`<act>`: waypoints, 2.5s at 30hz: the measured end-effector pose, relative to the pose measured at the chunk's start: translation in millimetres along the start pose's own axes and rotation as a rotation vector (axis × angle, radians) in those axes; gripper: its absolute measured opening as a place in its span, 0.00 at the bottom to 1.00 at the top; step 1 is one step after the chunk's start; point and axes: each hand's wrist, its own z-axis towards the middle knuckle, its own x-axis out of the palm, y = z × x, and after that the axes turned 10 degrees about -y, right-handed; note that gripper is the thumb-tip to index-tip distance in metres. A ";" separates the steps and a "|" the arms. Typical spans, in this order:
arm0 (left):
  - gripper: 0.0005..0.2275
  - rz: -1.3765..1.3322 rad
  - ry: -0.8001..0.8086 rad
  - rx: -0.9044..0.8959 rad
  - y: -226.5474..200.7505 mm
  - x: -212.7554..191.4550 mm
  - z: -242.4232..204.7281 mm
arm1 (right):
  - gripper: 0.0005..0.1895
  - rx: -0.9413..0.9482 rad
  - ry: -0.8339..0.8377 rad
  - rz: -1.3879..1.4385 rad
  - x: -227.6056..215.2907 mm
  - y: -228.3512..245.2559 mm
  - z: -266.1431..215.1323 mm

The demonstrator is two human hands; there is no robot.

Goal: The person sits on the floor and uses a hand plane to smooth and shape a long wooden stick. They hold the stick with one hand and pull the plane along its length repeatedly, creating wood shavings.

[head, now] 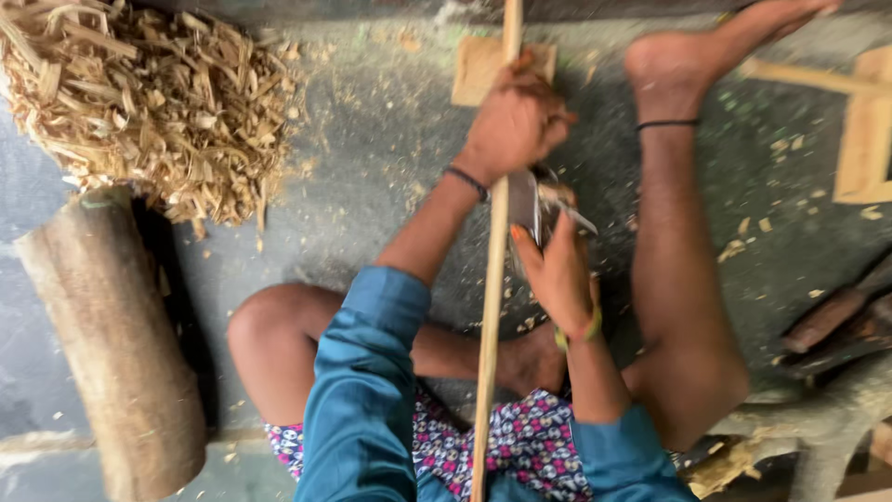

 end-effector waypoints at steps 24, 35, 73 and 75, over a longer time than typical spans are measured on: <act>0.07 0.011 -0.086 0.051 -56.8 -26.4 -64.4 | 0.31 -0.078 -0.056 -0.675 3.9 0.8 -79.4; 0.08 0.067 -0.106 0.016 -34.5 -28.9 -39.5 | 0.22 -0.073 -0.030 -0.283 -0.7 -0.8 -39.3; 0.17 -0.116 -0.593 -0.272 -130.8 -75.3 -183.3 | 0.23 0.077 -0.085 -0.052 -14.6 -22.4 -145.8; 0.24 -0.236 -0.688 -0.442 -148.1 -70.3 -236.7 | 0.25 0.147 -0.099 0.033 -14.8 -27.1 -168.4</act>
